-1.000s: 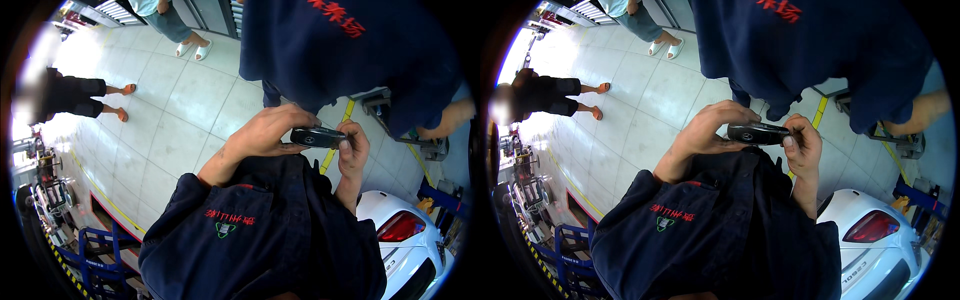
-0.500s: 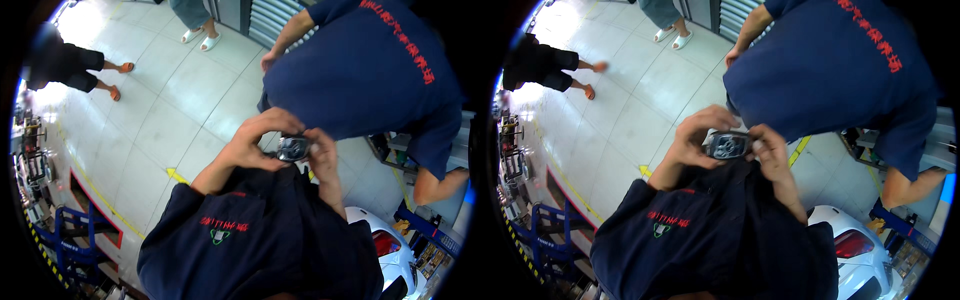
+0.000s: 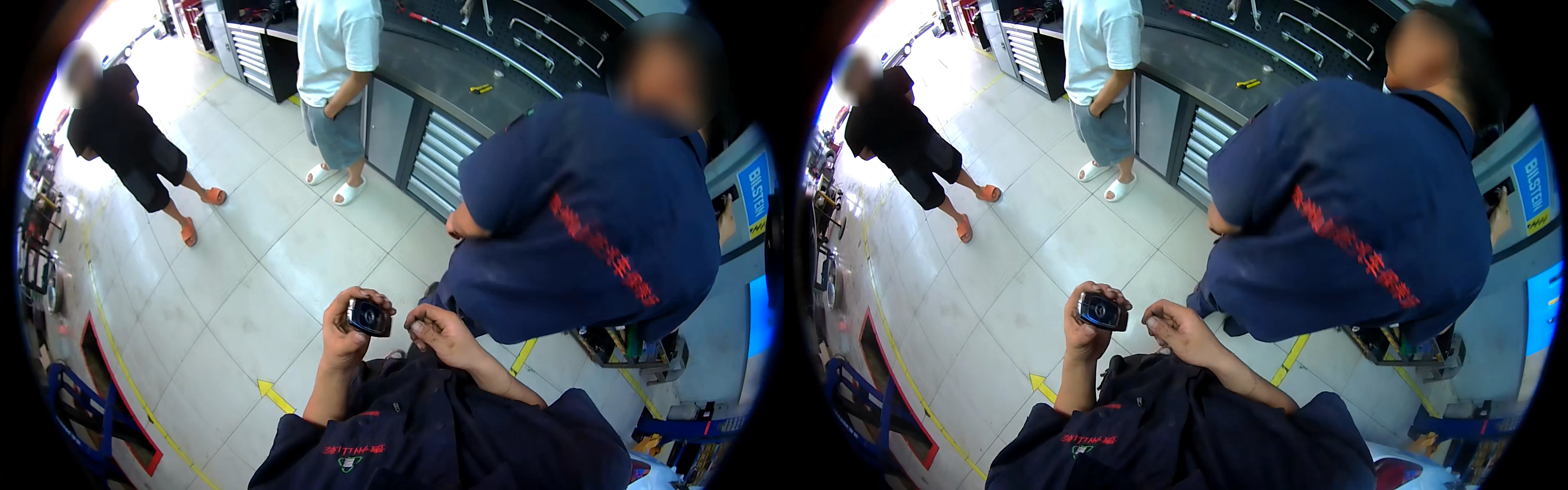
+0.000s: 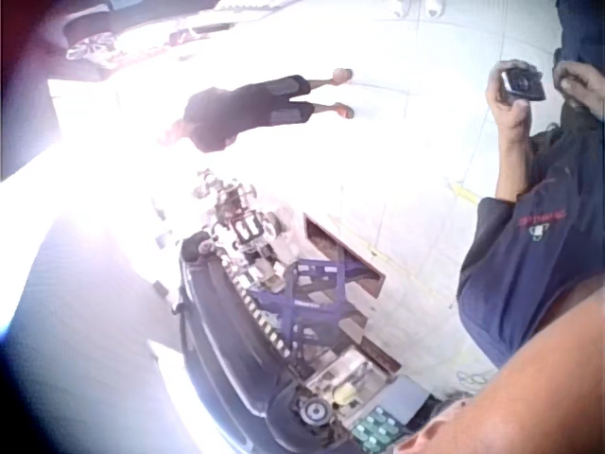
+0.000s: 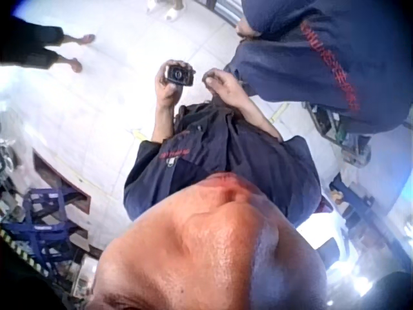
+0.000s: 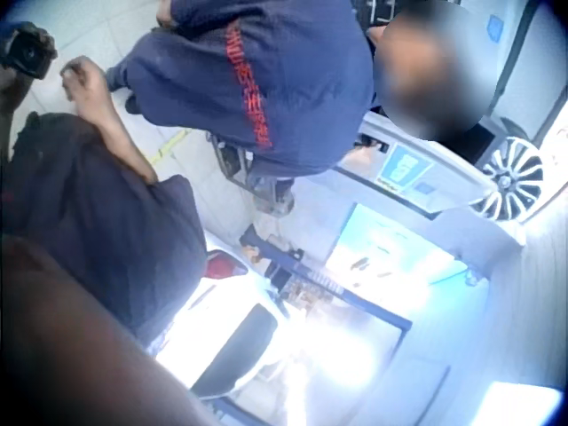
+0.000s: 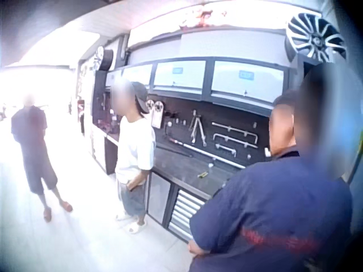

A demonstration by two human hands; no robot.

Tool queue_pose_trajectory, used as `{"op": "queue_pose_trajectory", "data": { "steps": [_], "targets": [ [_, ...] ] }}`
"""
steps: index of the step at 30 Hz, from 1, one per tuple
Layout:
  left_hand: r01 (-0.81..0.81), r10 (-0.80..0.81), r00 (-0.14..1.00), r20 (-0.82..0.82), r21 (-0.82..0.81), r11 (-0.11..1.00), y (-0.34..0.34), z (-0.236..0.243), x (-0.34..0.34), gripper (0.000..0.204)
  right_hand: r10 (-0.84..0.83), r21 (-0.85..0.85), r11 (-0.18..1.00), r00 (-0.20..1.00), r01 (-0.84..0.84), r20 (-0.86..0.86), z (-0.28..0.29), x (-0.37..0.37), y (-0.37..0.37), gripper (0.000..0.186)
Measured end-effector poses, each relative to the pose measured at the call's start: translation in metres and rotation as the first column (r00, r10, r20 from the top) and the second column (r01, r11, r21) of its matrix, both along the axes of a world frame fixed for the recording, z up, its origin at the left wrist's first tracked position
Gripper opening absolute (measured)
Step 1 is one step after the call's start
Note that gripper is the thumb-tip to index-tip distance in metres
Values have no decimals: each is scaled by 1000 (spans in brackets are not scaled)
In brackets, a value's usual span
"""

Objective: The person disassembles a car key fob, removes the internal components, and uses a small screwdriver to adjust or replace parts inside the casing. The person then reassembles the key fob.

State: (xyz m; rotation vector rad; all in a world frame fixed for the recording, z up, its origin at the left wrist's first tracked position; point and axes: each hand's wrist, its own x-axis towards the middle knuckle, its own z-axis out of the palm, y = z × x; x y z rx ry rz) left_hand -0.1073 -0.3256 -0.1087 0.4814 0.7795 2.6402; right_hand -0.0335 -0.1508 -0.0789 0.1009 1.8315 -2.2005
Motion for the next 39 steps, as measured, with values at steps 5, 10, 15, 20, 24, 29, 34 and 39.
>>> {"op": "queue_pose_trajectory", "data": {
  "steps": [5, 10, 15, 20, 24, 29, 34, 39],
  "targets": [
    [-32, 16, 995, 103, 150, 988, -8, -3, -47, 55, 102, 156, 982, 994, -108, 44, -12, -26, -4, 20],
    [1, -44, 960, 276, 155, 988, -5, -10, -86, 51, 229, 203, 948, 969, -244, 98, -46, -52, -18, 20],
    [217, -270, 898, 348, 184, 959, 21, -3, -154, 55, 155, 281, 947, 988, -153, 17, -59, -116, -19, 18],
    [532, -578, 721, 383, 230, 815, 45, 24, -223, 54, -237, -30, 971, 971, 237, 23, -39, -172, -5, 15],
    [617, -589, 712, 383, 59, 785, 68, 25, -254, 57, -536, -112, 840, 844, 531, -16, -23, -201, 25, 25],
    [596, -554, 759, 341, -23, 802, 92, 31, -288, 53, -603, -121, 798, 772, 591, -202, -11, -227, 41, 44],
    [624, -611, 778, 150, -306, 719, 109, 21, -336, 57, -708, 80, 687, 691, 722, -148, 0, -270, 35, 61],
    [729, -772, 633, 59, -381, 569, 133, 19, -400, 53, -803, 281, 434, 509, 856, -310, -7, -320, 38, 50]
  ]
}}
